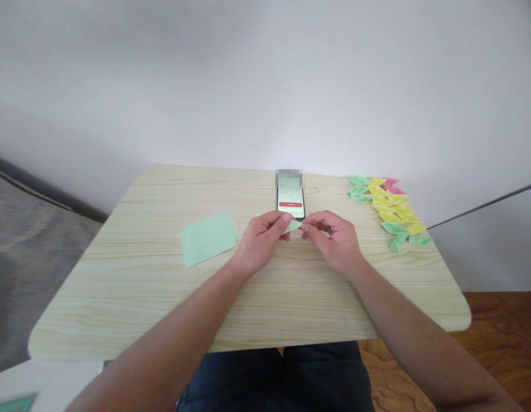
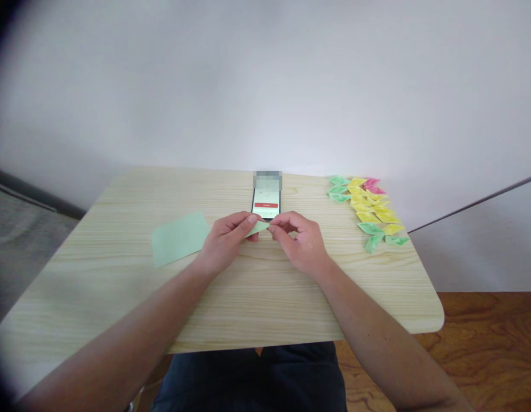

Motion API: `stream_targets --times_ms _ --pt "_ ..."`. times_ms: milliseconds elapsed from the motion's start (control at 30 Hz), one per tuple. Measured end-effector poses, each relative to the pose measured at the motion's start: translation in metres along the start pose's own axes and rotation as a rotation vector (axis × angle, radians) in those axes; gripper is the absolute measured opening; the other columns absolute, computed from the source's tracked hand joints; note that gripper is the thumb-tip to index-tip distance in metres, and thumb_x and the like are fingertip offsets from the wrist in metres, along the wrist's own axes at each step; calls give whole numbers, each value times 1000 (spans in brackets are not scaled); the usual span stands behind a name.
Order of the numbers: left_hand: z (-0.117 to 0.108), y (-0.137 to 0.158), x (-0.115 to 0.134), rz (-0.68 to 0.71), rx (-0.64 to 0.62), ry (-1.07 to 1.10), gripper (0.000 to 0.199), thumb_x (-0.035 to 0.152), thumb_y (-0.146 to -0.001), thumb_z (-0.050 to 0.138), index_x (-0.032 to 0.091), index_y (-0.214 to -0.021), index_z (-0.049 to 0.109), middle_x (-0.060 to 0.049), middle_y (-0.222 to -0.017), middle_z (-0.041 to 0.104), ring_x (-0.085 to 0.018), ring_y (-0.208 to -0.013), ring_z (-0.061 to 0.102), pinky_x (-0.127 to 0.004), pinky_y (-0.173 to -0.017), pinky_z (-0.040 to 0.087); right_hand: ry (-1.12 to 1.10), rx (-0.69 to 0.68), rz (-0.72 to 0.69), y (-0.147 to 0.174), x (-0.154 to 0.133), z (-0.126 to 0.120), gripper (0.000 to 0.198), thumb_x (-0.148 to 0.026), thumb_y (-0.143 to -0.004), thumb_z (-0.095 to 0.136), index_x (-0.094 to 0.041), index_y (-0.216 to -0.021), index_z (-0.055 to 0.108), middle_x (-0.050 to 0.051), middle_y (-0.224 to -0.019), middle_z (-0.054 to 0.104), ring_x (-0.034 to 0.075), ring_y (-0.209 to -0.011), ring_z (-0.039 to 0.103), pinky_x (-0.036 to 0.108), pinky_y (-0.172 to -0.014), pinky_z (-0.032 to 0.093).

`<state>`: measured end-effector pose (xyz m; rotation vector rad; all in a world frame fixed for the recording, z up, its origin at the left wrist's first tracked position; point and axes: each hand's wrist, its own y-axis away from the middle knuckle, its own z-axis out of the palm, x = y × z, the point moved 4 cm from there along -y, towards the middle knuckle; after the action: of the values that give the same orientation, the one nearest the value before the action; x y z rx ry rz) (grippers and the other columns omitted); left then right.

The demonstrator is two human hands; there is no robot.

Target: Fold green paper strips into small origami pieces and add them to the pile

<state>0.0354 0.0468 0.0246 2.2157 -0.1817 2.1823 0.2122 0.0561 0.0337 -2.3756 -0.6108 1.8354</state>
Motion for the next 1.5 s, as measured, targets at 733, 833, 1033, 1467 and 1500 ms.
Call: stream_targets --times_ms 733,833,1033,1467,1500 --pt "5 1 -9 -120 -128 143 40 54 -94 59 19 -74 62 1 -62 48 -14 -59 40 -30 -57 30 -379 -75 79 -1 -1 7 35 -33 -80 84 -22 -108 66 1 -86 74 15 -74 71 30 -72 60" --pt "5 2 -7 -138 -136 135 42 56 -93 60 19 -72 61 2 -60 46 -13 -57 40 -29 -56 28 -347 -80 67 -1 0 7 33 -33 -81 83 -22 -108 66 1 -86 74 15 -74 71 31 -72 59" --pt "8 3 -4 -125 -140 147 43 56 -92 61 19 -71 59 3 -60 44 -12 -57 39 -28 -56 27 -227 -40 27 1 4 5 22 -27 -83 79 -22 -103 71 1 -84 72 15 -75 67 29 -71 55" --pt "12 5 0 -106 -202 184 43 55 -94 59 18 -72 59 1 -62 47 -12 -59 41 -28 -57 30 -395 -80 125 -2 1 8 21 -31 -79 82 -21 -93 69 0 -78 71 15 -72 68 30 -69 57" --pt "12 6 2 -90 -207 167 45 56 -95 58 18 -71 58 1 -61 47 -12 -59 40 -28 -57 29 -390 -79 122 -2 2 8 20 -32 -80 82 -22 -93 69 0 -78 71 15 -72 68 31 -70 57"
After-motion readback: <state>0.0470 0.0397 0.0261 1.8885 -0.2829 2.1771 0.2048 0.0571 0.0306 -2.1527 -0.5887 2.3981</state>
